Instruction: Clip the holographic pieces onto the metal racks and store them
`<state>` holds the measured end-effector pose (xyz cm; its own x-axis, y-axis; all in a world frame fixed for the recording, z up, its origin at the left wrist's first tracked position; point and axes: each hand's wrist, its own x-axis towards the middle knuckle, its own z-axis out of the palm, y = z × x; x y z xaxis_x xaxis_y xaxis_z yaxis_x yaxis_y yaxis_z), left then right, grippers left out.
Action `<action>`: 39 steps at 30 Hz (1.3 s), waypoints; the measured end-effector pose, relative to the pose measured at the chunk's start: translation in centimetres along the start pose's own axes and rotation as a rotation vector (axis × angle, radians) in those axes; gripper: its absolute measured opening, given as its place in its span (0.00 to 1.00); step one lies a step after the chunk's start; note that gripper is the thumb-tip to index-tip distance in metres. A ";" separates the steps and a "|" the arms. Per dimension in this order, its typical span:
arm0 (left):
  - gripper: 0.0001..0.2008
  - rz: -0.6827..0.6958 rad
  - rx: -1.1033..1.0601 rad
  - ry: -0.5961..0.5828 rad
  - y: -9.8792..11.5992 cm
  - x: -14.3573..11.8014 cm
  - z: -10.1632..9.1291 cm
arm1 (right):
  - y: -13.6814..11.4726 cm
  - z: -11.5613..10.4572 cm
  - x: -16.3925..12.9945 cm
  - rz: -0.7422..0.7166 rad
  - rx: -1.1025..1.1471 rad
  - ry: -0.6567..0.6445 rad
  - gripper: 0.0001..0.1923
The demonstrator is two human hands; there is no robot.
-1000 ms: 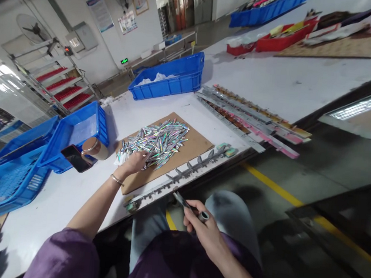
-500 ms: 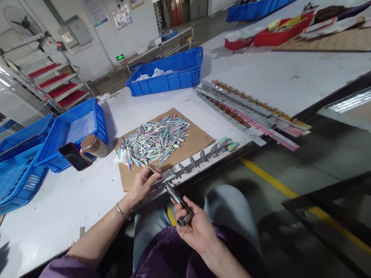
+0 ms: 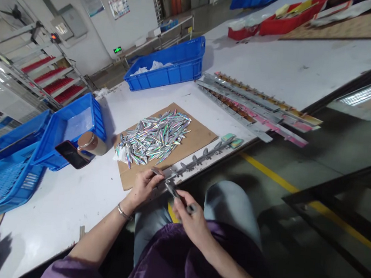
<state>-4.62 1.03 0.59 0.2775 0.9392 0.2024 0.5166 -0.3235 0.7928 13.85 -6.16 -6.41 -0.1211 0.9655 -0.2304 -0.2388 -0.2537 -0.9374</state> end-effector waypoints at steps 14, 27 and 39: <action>0.11 0.199 0.208 -0.034 0.8 0.2 0.4 | 0.1 -1.7 0.5 0.184 0.343 -0.100 0.17; 0.09 0.180 0.190 -0.026 0.8 -0.1 0.5 | 1.1 -0.3 1.2 0.148 0.174 -0.202 0.29; 0.11 0.170 0.258 -0.050 -0.3 0.1 0.7 | -3.0 -2.5 0.1 -0.729 -1.460 0.016 0.24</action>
<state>-4.21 1.15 -0.02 0.4135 0.8643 0.2864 0.6462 -0.5001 0.5765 17.01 -5.13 -4.27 -0.3862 0.8523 0.3528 0.8266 0.4895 -0.2777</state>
